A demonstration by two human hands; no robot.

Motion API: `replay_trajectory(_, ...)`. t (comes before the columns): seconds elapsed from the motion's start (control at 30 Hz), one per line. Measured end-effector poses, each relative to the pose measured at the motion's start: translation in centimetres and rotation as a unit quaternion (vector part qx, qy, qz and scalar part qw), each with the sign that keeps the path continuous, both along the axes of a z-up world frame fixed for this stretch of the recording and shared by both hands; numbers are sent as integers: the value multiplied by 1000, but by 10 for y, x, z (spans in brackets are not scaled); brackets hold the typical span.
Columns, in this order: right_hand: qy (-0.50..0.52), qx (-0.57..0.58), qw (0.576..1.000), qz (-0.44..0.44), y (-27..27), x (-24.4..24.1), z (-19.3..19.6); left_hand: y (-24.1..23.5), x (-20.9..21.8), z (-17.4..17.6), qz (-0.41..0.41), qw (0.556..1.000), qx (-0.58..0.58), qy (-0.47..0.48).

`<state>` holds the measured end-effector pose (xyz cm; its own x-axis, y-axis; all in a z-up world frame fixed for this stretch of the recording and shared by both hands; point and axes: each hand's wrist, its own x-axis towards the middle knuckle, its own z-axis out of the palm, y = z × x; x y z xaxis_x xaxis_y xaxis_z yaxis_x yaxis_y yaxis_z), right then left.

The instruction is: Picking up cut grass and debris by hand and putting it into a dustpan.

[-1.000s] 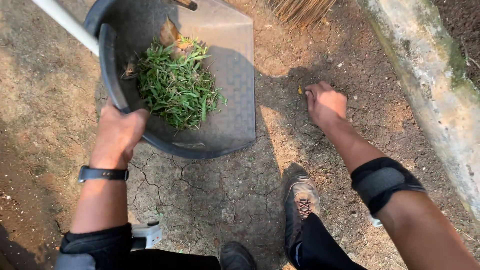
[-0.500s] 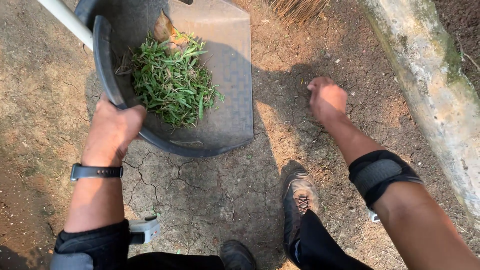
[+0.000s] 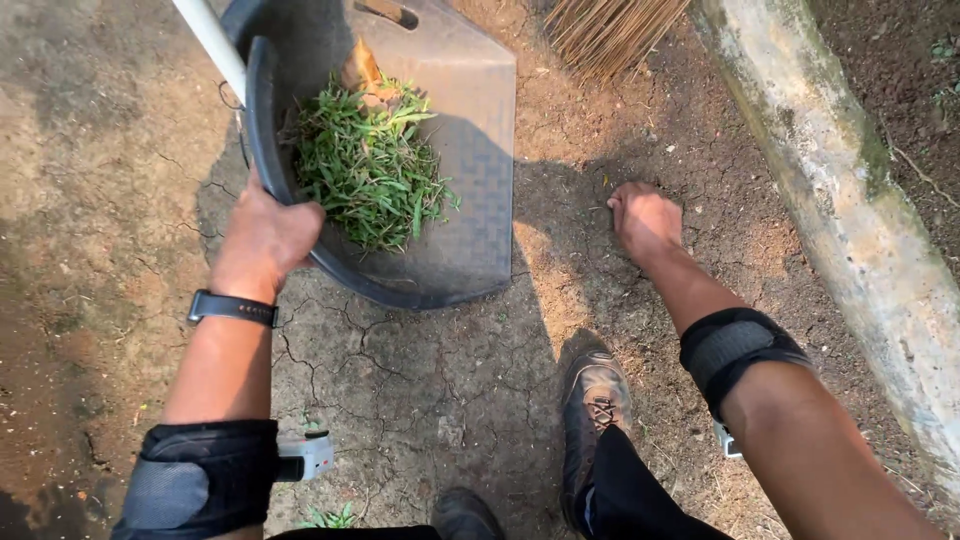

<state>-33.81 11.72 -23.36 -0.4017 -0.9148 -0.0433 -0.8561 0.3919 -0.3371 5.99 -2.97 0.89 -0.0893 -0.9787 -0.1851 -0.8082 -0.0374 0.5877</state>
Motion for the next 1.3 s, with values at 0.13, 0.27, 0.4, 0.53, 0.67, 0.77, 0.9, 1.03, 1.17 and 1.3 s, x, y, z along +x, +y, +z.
replay_trajectory(0.13, -8, -34, 999, 11, 1, 5, -4, 3, 0, 1, -3, 1000, 10, 21)
replay_trajectory(0.27, -48, -21, 998, 20, 2, 24, 19, 5, -4, 4, 21, 997, 50, 56)
replay_trajectory(0.4, -13, -114, 988, 101, 1, 28, 0, 8, -5, 7, 10, 998, 28, 54)
replay_trajectory(0.53, -38, -4, 997, 71, -10, 34, -8, 4, -3, 3, 23, 997, 44, 53)
replay_trajectory(0.67, 24, 57, 997, 50, -15, 37, 11, 2, -3, 1, 34, 996, 58, 64)
replay_trajectory(0.77, 7, -18, 999, 40, -10, 31, 10, 2, -4, 5, 32, 996, 57, 65)
replay_trajectory(0.9, 4, -83, 993, 85, -5, 35, 10, 0, -4, 5, 28, 995, 71, 70)
replay_trajectory(1.03, 42, -11, 996, 82, -10, 38, 1, 2, -6, 5, 30, 994, 68, 78)
replay_trajectory(1.17, 125, 58, 984, 114, -18, 38, 2, 3, -5, 6, 25, 995, 61, 69)
replay_trajectory(1.3, 93, 126, 985, 78, -30, 42, 16, 2, -2, 4, 27, 995, 63, 70)
